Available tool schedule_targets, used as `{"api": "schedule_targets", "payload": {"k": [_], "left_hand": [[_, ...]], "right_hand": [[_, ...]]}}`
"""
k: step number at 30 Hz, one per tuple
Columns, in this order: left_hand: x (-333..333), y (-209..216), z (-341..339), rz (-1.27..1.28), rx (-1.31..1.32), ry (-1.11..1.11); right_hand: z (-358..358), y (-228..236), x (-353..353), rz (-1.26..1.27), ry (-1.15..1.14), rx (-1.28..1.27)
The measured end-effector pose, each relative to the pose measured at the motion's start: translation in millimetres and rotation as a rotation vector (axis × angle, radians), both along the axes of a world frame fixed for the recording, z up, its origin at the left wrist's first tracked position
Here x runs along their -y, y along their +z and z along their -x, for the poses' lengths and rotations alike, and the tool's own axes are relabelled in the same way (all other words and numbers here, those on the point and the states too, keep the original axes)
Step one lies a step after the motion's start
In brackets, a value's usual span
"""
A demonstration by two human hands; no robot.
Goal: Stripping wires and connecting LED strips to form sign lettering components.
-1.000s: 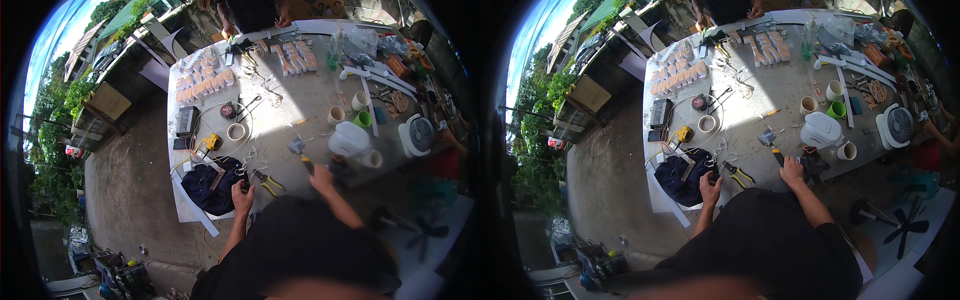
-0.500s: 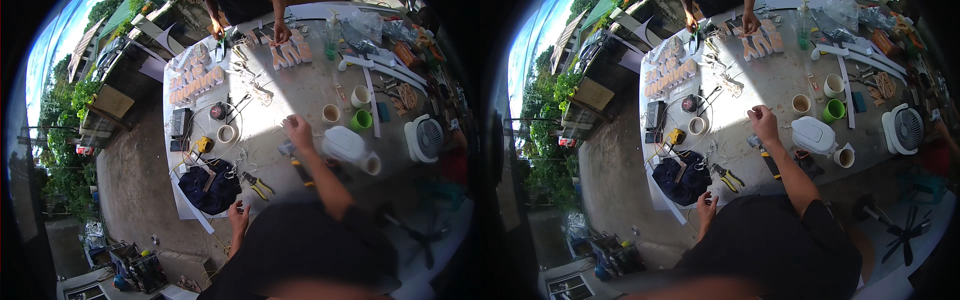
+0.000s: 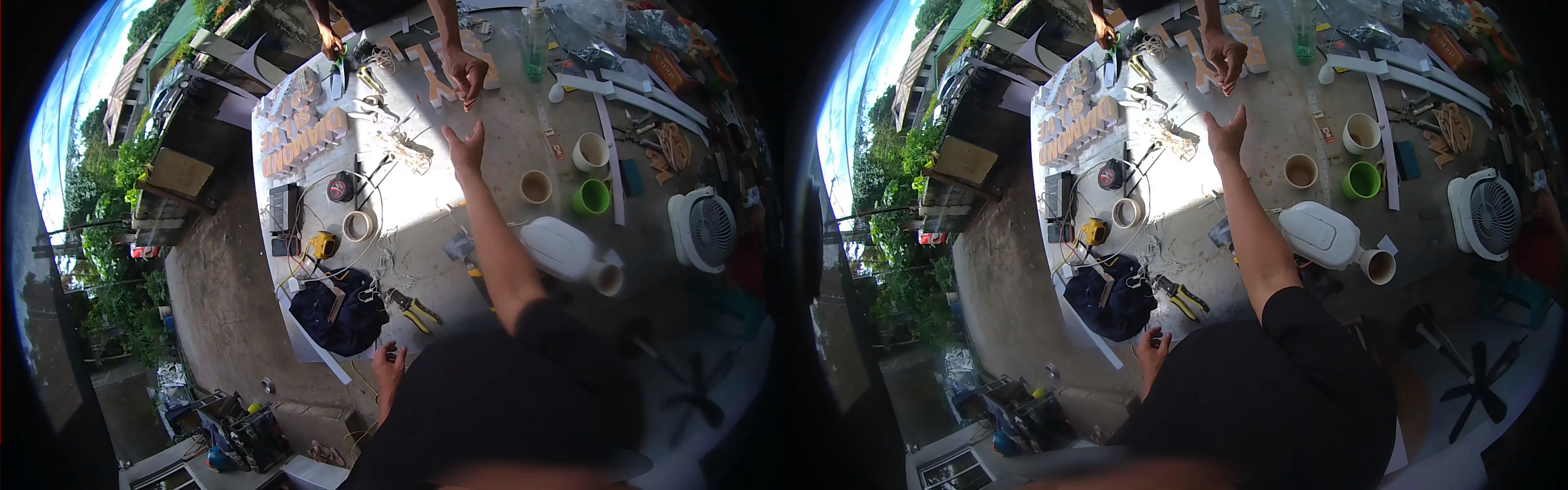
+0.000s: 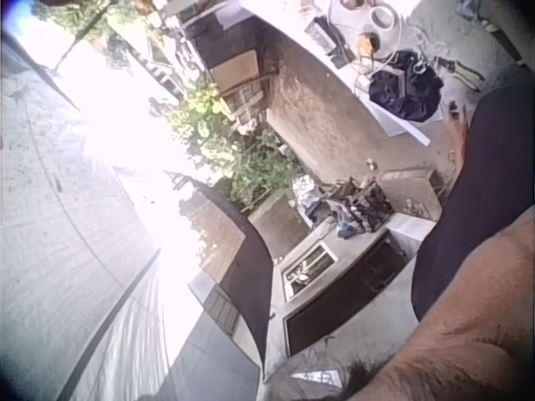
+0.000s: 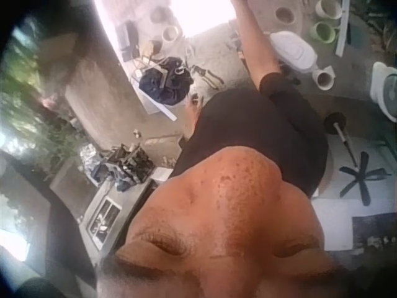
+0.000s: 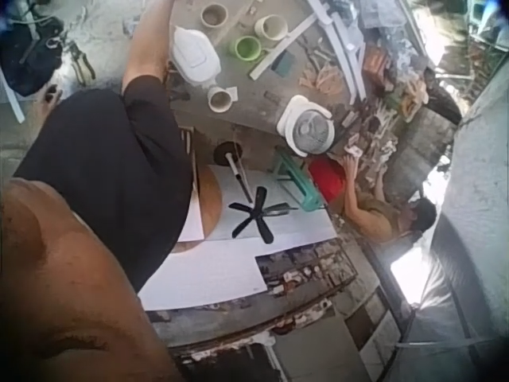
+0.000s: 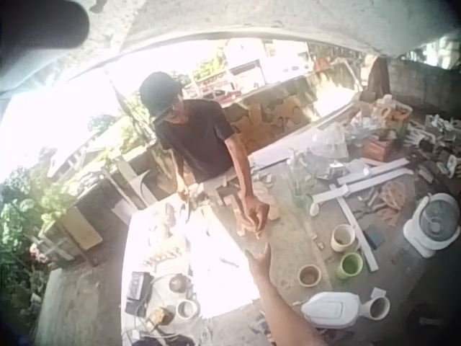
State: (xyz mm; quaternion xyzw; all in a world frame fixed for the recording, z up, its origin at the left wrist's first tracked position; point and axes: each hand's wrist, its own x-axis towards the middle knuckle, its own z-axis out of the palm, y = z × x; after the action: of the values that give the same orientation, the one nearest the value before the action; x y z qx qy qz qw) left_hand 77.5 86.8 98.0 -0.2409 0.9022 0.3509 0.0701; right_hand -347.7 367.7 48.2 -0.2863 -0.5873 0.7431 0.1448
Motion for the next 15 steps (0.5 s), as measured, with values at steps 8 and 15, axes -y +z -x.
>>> {"api": "schedule_targets", "payload": {"k": [8, 15], "left_hand": [[-7.1, 14.8, 14.0, 0.014, -0.014, 0.024], [-13.4, 22.4, 16.7, 0.037, 0.021, 0.001]], "right_hand": [[26.3, -37.0, -23.8, -0.505, -0.264, 0.033], [33.9, -57.2, -20.5, -1.063, 0.187, 0.503]]}}
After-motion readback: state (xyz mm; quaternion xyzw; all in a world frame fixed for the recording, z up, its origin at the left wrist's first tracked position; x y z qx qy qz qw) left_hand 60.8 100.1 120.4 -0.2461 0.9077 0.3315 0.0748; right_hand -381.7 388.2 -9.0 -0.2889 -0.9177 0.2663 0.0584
